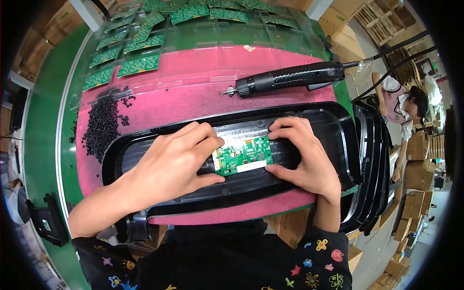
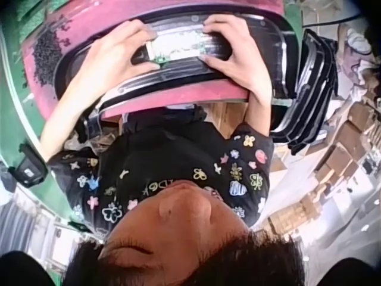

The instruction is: Installing circuit boards into plastic electronic device components using an electric screwdriver.

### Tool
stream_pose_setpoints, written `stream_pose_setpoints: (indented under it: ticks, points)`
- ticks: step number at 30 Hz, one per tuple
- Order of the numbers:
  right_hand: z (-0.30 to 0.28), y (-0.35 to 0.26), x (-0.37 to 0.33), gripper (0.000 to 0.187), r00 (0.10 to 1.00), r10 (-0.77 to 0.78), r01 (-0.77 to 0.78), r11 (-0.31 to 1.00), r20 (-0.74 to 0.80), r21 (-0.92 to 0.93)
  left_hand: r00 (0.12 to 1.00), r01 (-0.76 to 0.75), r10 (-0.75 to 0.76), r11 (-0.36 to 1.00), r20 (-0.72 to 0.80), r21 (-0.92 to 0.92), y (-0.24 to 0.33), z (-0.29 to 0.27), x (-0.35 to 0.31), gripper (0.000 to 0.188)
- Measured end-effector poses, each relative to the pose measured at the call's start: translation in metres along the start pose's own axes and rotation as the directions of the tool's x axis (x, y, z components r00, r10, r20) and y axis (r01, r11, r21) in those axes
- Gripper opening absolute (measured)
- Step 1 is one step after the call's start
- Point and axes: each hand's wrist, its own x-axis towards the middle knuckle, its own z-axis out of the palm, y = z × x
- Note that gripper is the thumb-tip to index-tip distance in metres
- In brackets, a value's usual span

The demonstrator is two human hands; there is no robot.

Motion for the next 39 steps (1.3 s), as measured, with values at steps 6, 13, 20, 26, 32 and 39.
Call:
stream_pose_setpoints:
  ticks: [6, 13, 20, 26, 32, 39]
  points:
    - [0.002, -0.001, 0.000, 0.049, 1.000, 0.005, -0.005, 1.000, -0.011, -0.008, 1.000, 0.003, -0.003, 1.000, -0.009, 0.005, -0.001, 0.001, 0.000, 0.050]
    - [0.002, -0.004, 0.002, 0.048, 1.000, 0.010, -0.010, 1.000, 0.002, -0.024, 1.000, -0.003, 0.003, 1.000, -0.013, 0.009, -0.003, 0.000, -0.002, 0.051]
    - [0.002, -0.009, 0.004, 0.049, 0.999, 0.035, -0.034, 0.999, 0.015, -0.024, 0.999, -0.035, 0.035, 0.999, -0.024, 0.012, -0.007, -0.001, -0.005, 0.055]
    - [0.002, -0.002, 0.004, 0.045, 0.951, 0.124, -0.062, 0.974, -0.283, 0.216, 0.966, -0.013, -0.005, 0.998, -0.259, -0.068, -0.009, -0.034, -0.010, 0.044]
    - [-0.035, -0.019, 0.014, 0.050, 0.840, 0.021, -0.266, 0.887, -0.543, -0.377, 0.796, 0.342, -0.192, 0.925, -0.574, 0.164, -0.077, -0.084, -0.037, 0.013]
    - [-0.086, 0.030, 0.051, 0.038, 0.865, 0.322, -0.409, 0.896, -0.385, -0.171, 0.879, 0.446, -0.410, 0.888, -0.244, 0.115, -0.113, -0.068, -0.064, 0.018]
